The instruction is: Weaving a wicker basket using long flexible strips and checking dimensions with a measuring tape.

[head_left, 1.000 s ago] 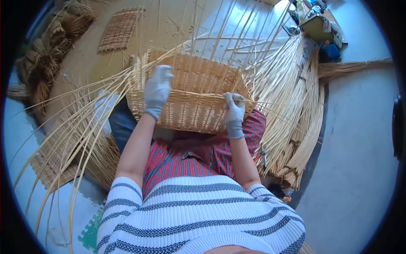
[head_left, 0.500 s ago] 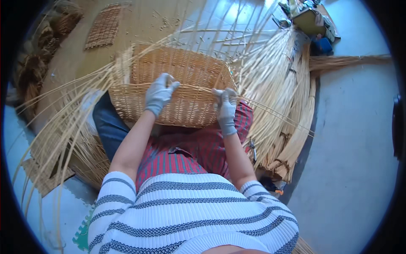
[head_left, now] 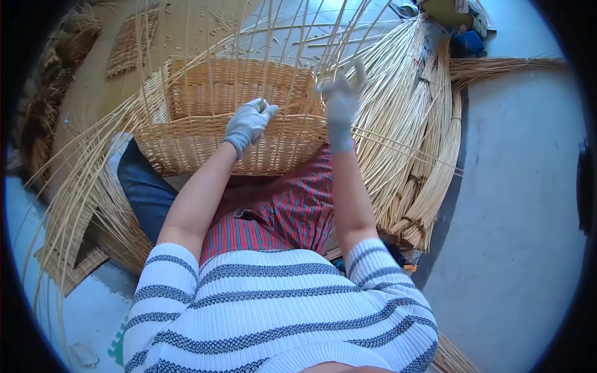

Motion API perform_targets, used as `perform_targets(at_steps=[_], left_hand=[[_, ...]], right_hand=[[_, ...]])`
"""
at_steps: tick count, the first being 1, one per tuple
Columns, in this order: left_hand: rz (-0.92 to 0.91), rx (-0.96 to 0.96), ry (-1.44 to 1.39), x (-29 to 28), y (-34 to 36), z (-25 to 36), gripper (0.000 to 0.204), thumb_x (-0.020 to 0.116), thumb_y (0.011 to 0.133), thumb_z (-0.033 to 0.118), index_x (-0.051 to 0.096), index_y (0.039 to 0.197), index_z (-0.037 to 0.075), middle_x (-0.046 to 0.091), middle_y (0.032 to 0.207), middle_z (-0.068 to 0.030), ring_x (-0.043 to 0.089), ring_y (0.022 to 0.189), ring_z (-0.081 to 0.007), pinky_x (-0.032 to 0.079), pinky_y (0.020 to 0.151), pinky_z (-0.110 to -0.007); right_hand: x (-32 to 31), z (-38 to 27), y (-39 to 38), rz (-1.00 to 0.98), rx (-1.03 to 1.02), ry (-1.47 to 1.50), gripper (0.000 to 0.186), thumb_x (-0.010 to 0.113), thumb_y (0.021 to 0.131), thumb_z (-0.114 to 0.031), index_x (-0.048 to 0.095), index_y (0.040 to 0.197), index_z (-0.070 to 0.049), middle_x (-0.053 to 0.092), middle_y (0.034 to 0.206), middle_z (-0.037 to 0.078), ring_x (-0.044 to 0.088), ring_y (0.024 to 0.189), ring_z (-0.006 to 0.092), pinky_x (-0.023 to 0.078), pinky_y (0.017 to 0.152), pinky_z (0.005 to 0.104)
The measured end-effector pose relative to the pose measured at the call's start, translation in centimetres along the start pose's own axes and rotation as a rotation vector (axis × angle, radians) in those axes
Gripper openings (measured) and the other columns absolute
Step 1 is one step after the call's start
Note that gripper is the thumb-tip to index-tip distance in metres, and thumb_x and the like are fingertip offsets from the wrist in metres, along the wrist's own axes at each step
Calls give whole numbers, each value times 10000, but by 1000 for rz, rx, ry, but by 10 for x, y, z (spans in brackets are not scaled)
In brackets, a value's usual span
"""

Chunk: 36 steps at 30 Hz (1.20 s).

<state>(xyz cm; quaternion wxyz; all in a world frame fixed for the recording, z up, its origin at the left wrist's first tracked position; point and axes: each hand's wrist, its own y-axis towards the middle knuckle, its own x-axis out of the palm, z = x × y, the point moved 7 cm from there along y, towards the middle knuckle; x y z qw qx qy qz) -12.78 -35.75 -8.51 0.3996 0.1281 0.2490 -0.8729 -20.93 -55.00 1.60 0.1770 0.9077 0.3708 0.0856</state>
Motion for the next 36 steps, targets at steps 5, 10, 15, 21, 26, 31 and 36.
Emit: perform_targets(at_steps=[5, 10, 15, 21, 26, 31, 36], left_hand=[[344, 115, -189, -17, -36, 37, 274, 660, 933, 67, 564, 1189, 55, 669, 892, -93, 666, 791, -217, 547, 729, -359], [73, 243, -175, 58, -19, 75, 257, 530, 1029, 288, 572, 1214, 113, 681, 829, -179, 695, 670, -288, 526, 690, -454], [14, 86, 103, 96, 8, 61, 334, 561, 1028, 381, 594, 942, 59, 558, 584, -61, 566, 426, -168, 436, 429, -374], [14, 23, -199, 89, -14, 66, 251, 640, 973, 284, 619, 1123, 84, 687, 953, -148, 687, 650, -228, 531, 681, -410], [356, 729, -139, 92, -45, 114, 513, 691, 900, 70, 516, 1379, 123, 577, 1356, -143, 681, 900, -211, 552, 768, -319], [123, 490, -202, 143, -5, 88, 483, 749, 865, 95, 580, 1316, 133, 707, 1009, -143, 684, 849, -226, 535, 763, -393], [-49, 349, -739, 158, -2, 67, 540, 696, 945, 221, 482, 1427, 104, 643, 1108, -49, 603, 928, -138, 492, 859, -260]], right_hand=[[-149, 69, -95, 199, 619, 425, 129, 598, 1023, -218, 637, 1084, -111, 740, 931, 62, 685, 738, 121, 457, 512, 193], [-181, 46, -75, 333, 572, -10, 127, 672, 954, -94, 638, 1068, -48, 703, 917, 53, 686, 792, 129, 520, 562, 228], [-78, -25, 25, -45, -143, -406, 438, 599, 948, -7, 511, 1365, -109, 722, 969, 56, 682, 859, 134, 544, 791, 284], [-166, 39, 12, 498, 110, 121, 300, 436, 1040, -122, 447, 1338, -157, 451, 744, -13, 488, 595, 104, 567, 567, 309], [-206, 71, -33, 362, 92, 262, 243, 419, 1079, -136, 488, 1308, -181, 450, 686, -22, 465, 575, 91, 559, 558, 319], [-142, -38, -57, 371, 42, 86, 268, 443, 1046, -79, 539, 1296, -71, 554, 733, -11, 571, 668, 130, 588, 698, 366], [-7, -61, -85, -288, -64, -437, 452, 637, 795, 110, 672, 1217, -51, 695, 1218, 108, 636, 1135, 182, 475, 1028, 344]])
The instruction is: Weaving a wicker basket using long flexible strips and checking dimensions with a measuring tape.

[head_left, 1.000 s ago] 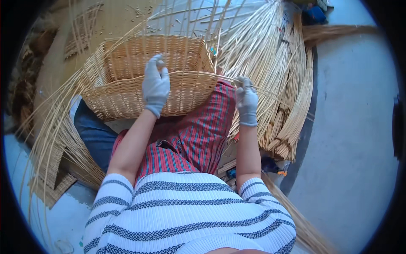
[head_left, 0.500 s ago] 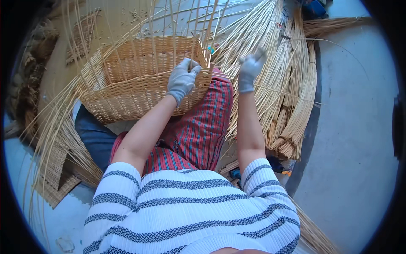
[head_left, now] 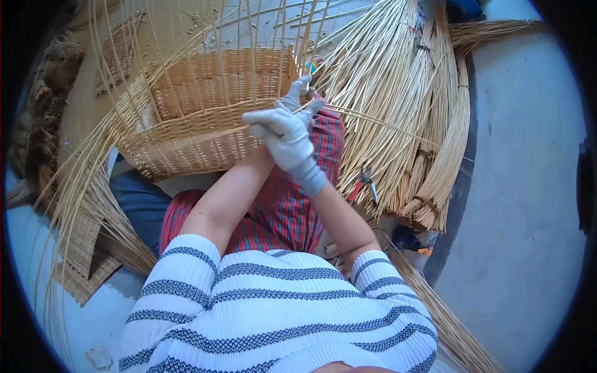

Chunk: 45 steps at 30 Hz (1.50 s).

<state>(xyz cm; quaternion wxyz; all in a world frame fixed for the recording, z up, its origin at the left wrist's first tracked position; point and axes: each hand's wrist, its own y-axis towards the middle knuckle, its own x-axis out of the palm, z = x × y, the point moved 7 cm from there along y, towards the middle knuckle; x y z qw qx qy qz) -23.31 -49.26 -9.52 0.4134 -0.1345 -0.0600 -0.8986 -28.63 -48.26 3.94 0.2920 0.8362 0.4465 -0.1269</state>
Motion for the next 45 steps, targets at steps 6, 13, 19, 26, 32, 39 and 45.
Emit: perform_targets(at_steps=[6, 13, 19, 26, 32, 39, 45], left_hand=[[169, -273, -209, -101, -27, 38, 377, 668, 976, 338, 622, 1181, 25, 725, 966, -99, 685, 755, -133, 582, 654, -268], [-227, 154, 660, 4, 74, 119, 659, 748, 909, 240, 428, 1436, 10, 692, 1122, -132, 657, 1051, -270, 533, 896, -355], [-318, 428, 364, -13, 1, 117, 571, 699, 932, 90, 466, 1453, 64, 533, 1441, -107, 547, 1263, -201, 496, 1001, -330], [1014, 60, 732, -373, -167, 137, 419, 762, 903, 167, 572, 1251, 30, 641, 1141, -99, 628, 929, -167, 532, 808, -281], [827, -301, 390, -502, -163, 136, 396, 658, 952, 383, 658, 840, 3, 625, 606, -88, 538, 399, -145, 390, 325, -279], [895, -82, 383, -441, -199, 182, 223, 697, 946, 246, 641, 1053, 58, 608, 690, -16, 482, 471, -87, 416, 423, -249], [518, 82, 721, -410, -211, 256, 384, 732, 930, 263, 607, 1240, 73, 605, 743, 9, 497, 548, -42, 395, 456, -206]], right_hand=[[-33, 144, 14, -75, 518, -40, 750, 894, 695, -415, 594, 1300, -88, 699, 1007, 133, 681, 926, 245, 537, 838, 374], [-24, 129, 18, 186, 366, -691, 350, 755, 816, -403, 678, 958, -93, 685, 887, 132, 673, 830, 316, 518, 742, 458], [-18, 166, 29, 117, 502, -653, 289, 664, 868, -398, 689, 973, -130, 714, 927, 175, 683, 829, 367, 521, 744, 495], [-9, 61, 17, 561, 72, -507, 342, 703, 919, -270, 645, 1182, -59, 668, 1098, 143, 625, 1058, 288, 483, 939, 400], [173, -39, -21, -151, -33, 331, 151, 667, 901, -47, 697, 1046, -72, 689, 1015, 110, 660, 939, 264, 532, 893, 382], [327, -272, -41, -470, -733, 382, 579, 668, 867, -197, 523, 1427, -184, 594, 1324, 127, 571, 1207, 333, 427, 1061, 489], [306, -265, -88, -968, -1000, 239, 380, 604, 940, -308, 558, 1316, -272, 637, 946, 82, 634, 940, 301, 509, 823, 445]])
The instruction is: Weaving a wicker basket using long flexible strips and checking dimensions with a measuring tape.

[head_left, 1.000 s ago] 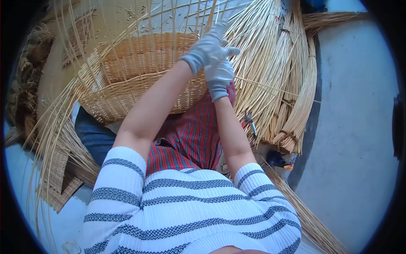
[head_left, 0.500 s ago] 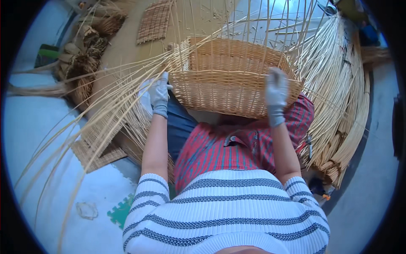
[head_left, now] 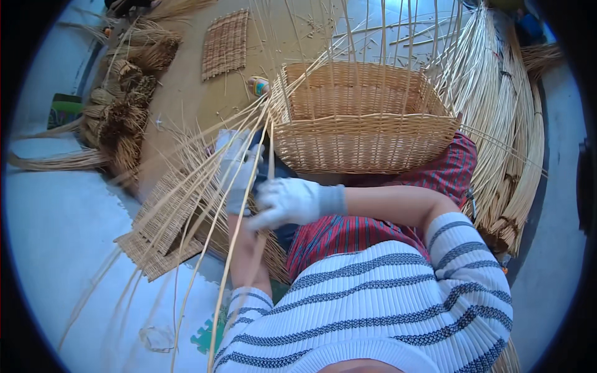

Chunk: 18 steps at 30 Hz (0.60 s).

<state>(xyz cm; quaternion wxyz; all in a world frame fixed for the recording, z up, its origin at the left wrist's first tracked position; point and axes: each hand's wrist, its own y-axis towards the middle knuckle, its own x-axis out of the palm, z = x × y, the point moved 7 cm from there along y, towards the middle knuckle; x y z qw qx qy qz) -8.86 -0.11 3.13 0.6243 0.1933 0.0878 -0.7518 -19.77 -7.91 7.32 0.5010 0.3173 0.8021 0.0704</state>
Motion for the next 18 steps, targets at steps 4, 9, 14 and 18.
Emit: perform_targets(at_steps=[4, 9, 14, 18], left_hand=[[-37, -156, -156, 12, 7, -23, 465, 739, 930, 285, 588, 1317, 76, 593, 751, 21, 505, 581, -23, 380, 464, -192], [293, -200, -366, 17, -31, -42, 448, 468, 1055, 456, 638, 1122, 47, 626, 680, -49, 560, 520, -81, 460, 435, -199], [-48, -134, -102, 95, -32, -31, 289, 596, 1010, 163, 609, 1287, 83, 625, 1168, -101, 649, 684, -130, 549, 574, -259], [-283, -141, 206, 122, 27, -48, 479, 508, 1047, 218, 410, 1515, 229, 613, 1232, -177, 673, 666, -178, 572, 616, -337]], right_hand=[[6, 20, -36, -289, 142, 155, 411, 577, 943, -226, 556, 1348, -296, 642, 791, 79, 648, 701, 284, 511, 594, 423], [-129, 116, -122, 1273, 442, 442, 284, 537, 933, 74, 573, 1174, -73, 685, 1034, 102, 690, 944, 199, 567, 877, 344], [-58, 158, -246, 1600, 789, 612, 126, 557, 1025, -64, 534, 1146, -87, 690, 1049, 87, 681, 981, 197, 573, 877, 335], [-20, 156, -269, 1535, 799, 608, 114, 549, 1028, -63, 523, 1131, -106, 683, 1064, 84, 673, 980, 176, 578, 803, 306]])
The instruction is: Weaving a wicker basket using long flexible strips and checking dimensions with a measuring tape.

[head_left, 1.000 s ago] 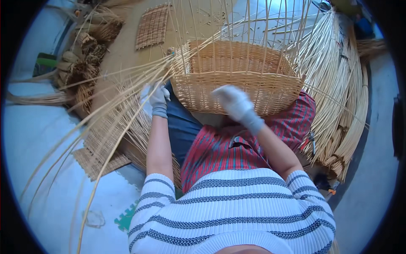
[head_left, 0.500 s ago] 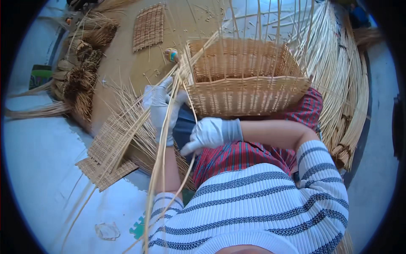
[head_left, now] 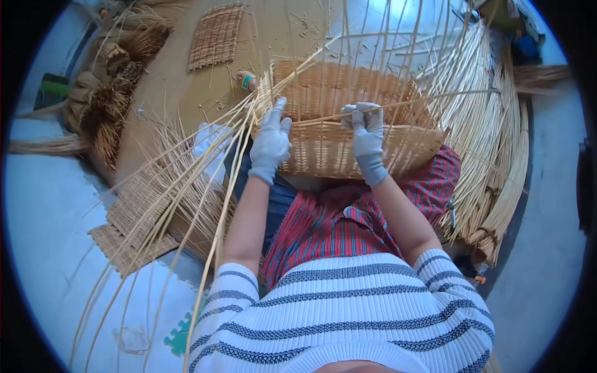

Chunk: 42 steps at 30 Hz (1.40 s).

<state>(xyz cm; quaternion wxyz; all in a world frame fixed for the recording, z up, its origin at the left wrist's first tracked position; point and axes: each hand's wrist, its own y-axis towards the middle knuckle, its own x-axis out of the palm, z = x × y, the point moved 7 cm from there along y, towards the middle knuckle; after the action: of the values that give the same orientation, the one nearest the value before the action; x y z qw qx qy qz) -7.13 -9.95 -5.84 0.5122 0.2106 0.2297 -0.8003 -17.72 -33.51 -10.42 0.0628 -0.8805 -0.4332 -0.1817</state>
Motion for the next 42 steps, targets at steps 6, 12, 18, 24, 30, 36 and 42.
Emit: perform_targets(at_steps=[6, 12, 18, 24, 30, 36, 42], left_hand=[[33, 114, 37, 0, 26, -4, 314, 488, 1066, 328, 604, 1315, 176, 697, 917, -86, 624, 516, -144, 519, 507, -298], [-92, 7, -288, 16, 26, -28, 237, 578, 1025, 233, 636, 1213, 101, 680, 939, -46, 690, 699, -161, 574, 621, -296], [-173, -32, -305, 25, 35, -31, 347, 700, 925, 400, 695, 1090, 95, 712, 923, -100, 669, 866, -186, 532, 807, -342], [174, -126, 125, 15, 19, -18, 559, 713, 825, 621, 668, 760, 68, 667, 709, -150, 651, 684, -344, 486, 661, -478], [211, 210, -169, 34, 17, 39, 256, 690, 950, 288, 636, 1021, 47, 689, 894, -128, 655, 666, -274, 529, 638, -390], [-214, -162, -443, 102, 23, 24, 347, 647, 984, 375, 619, 926, 34, 628, 747, -50, 628, 549, -124, 549, 533, -315], [-280, -142, -511, 105, 25, 16, 278, 683, 973, 286, 643, 1050, 21, 699, 943, -63, 649, 581, -140, 586, 528, -309]], right_hand=[[173, -92, 77, -296, -608, -909, 373, 590, 944, -64, 550, 1312, -102, 603, 1325, 221, 603, 1211, 369, 491, 1000, 409], [139, -97, 56, -297, -473, -410, 448, 529, 954, -73, 474, 1396, -121, 622, 1107, 175, 607, 1020, 302, 516, 908, 413], [6, -41, -31, -66, -263, -266, 154, 468, 1078, -178, 465, 1219, -118, 603, 781, 89, 601, 707, 181, 560, 787, 410], [63, -71, -37, -305, -147, -130, 169, 466, 1060, -179, 529, 1177, -75, 658, 819, 70, 674, 795, 208, 557, 828, 404], [-63, -34, -21, 258, 238, -25, 119, 716, 930, -80, 612, 979, -111, 640, 873, 1, 629, 766, 96, 525, 681, 242], [61, -110, 55, -207, -367, -867, 596, 643, 900, -26, 418, 1452, -39, 491, 1467, 171, 494, 1329, 328, 461, 1039, 388], [-6, -107, 46, -292, -444, -265, 415, 505, 1043, -192, 400, 1441, -136, 634, 1193, 149, 636, 1013, 222, 517, 790, 342]])
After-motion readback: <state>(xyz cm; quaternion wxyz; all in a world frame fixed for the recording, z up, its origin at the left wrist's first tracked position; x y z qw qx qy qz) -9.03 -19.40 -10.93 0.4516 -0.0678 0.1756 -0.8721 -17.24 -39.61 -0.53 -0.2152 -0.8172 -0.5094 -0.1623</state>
